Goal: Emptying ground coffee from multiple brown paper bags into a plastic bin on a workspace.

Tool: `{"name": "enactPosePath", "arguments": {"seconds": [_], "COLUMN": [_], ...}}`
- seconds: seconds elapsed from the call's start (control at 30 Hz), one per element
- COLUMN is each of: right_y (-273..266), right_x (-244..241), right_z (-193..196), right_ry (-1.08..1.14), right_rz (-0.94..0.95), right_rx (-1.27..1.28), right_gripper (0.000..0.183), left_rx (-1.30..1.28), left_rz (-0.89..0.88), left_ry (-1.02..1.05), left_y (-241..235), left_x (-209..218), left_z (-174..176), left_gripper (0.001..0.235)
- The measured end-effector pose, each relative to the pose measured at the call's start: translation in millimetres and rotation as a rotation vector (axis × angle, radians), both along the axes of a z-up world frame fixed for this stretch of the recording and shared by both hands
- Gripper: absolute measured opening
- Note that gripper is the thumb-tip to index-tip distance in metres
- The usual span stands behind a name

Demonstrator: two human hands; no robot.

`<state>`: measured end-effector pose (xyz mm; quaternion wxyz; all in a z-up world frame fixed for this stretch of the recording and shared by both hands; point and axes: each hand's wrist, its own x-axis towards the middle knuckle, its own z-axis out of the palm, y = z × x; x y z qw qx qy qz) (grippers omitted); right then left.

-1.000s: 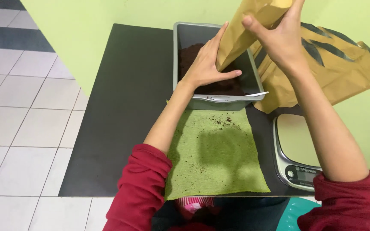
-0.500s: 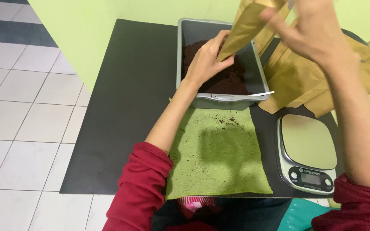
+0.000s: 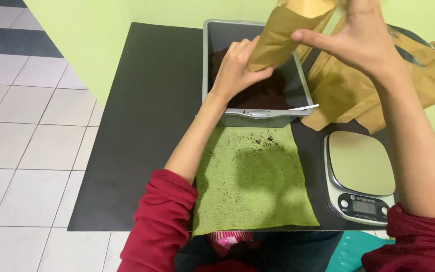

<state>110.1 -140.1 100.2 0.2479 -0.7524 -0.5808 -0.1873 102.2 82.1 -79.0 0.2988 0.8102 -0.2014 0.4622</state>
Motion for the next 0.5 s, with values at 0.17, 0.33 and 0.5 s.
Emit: {"name": "enactPosePath", "arguments": {"seconds": [0.17,0.33,0.5], "right_y": [-3.3,-14.7,-22.7], "right_x": [-5.1,-5.1,-21.8], "right_z": [0.7,2.3,-0.1], "right_ry": [0.345,0.042,-0.178], "right_rz": [0.107,0.024,-0.157], "right_rx": [0.084,-0.002,-0.143], "right_gripper": [0.056,0.071,0.086], "left_rx": [0.075,0.036,0.039], "left_rz": [0.056,0.147,0.109], "left_ry": [-0.030,0.024,0.021], "left_y": [2.2,1.2,-6.7], "left_x": [1.8,5.1,-9.3], "left_z": [-0.7,-6.2,7.7], "left_gripper": [0.053,0.064,0.066]}}
